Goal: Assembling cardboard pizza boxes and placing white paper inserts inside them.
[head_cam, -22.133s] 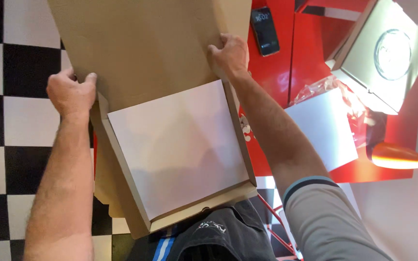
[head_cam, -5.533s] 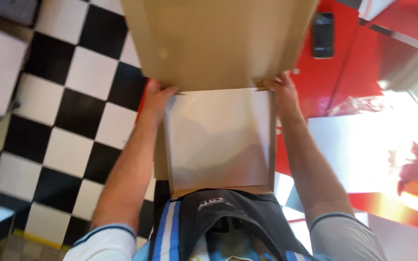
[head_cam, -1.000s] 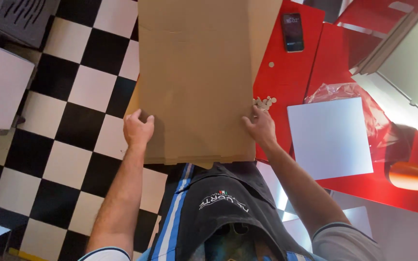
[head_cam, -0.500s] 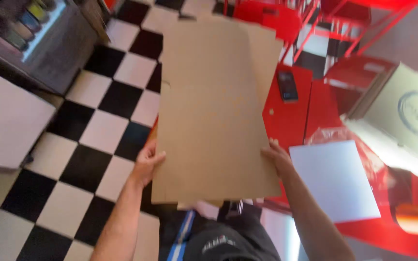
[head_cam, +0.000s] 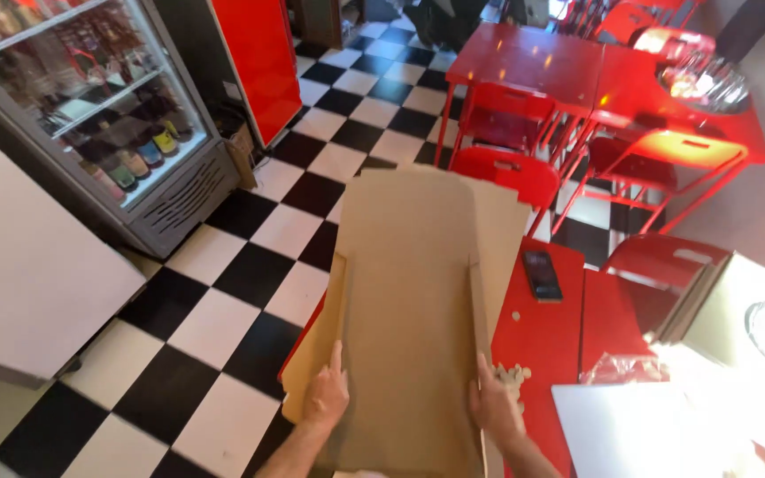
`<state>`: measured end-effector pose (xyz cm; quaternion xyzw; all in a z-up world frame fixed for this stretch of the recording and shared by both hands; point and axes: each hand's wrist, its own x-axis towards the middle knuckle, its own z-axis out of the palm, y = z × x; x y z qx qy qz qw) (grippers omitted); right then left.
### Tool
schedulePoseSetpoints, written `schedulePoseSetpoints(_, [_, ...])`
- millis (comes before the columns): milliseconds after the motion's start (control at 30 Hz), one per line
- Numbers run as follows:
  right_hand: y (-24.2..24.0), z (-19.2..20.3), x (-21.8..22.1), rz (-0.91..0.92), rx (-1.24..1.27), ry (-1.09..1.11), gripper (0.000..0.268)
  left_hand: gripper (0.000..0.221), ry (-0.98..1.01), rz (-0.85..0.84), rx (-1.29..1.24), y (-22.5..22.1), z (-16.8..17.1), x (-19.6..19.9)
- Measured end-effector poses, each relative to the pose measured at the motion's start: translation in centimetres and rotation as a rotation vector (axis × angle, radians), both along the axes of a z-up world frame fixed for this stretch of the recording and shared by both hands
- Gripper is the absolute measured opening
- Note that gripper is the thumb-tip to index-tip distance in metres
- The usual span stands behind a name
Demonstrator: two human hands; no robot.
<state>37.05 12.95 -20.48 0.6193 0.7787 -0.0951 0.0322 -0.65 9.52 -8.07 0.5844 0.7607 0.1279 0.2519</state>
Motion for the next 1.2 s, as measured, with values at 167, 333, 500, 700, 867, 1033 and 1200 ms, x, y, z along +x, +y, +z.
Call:
schedulePoseSetpoints(167, [-4.3,13.4,2.8,-0.07,-0.233,0.424,0.069,0.051,-0.138,-0.398,0.295,-4.6,-0.1,-6.4])
schedulePoseSetpoints(333, [-5.3,11.5,6.0,0.285,-0.191,0.204,0.056,0.021,0.087,-0.696,0.51,-6.0,3.1,-9.3])
schedulePoseSetpoints(500, [-4.7,15.6,4.6,0.332,-0.102,0.282,0.026,0.017,0.16,-0.982,0.357,-4.7,2.4,-10.6])
schedulePoseSetpoints(700, [-5.7,13.1,2.4,0.369,-0.015,0.502,0.024,0.01,-0.064,-0.748,0.462,-4.6,2.6,-8.3])
schedulePoseSetpoints(867, [-6.9,12.1,1.3,0.275,-0.003,0.437,0.043,0.029,0.012,-0.658,0.517,-6.6,0.0,-6.5])
schedulePoseSetpoints(1033, [-7.5,12.3,1.6,0.406,0.11,0.516,0.06,0.046,0.047,-0.634,0.654,-8.2,1.0,-6.1])
schedulePoseSetpoints(1200, [-8.4,12.5,2.2,0.423,-0.003,0.533,0.071,0.114,0.033,-0.81,0.255,-9.9,7.2,-5.0])
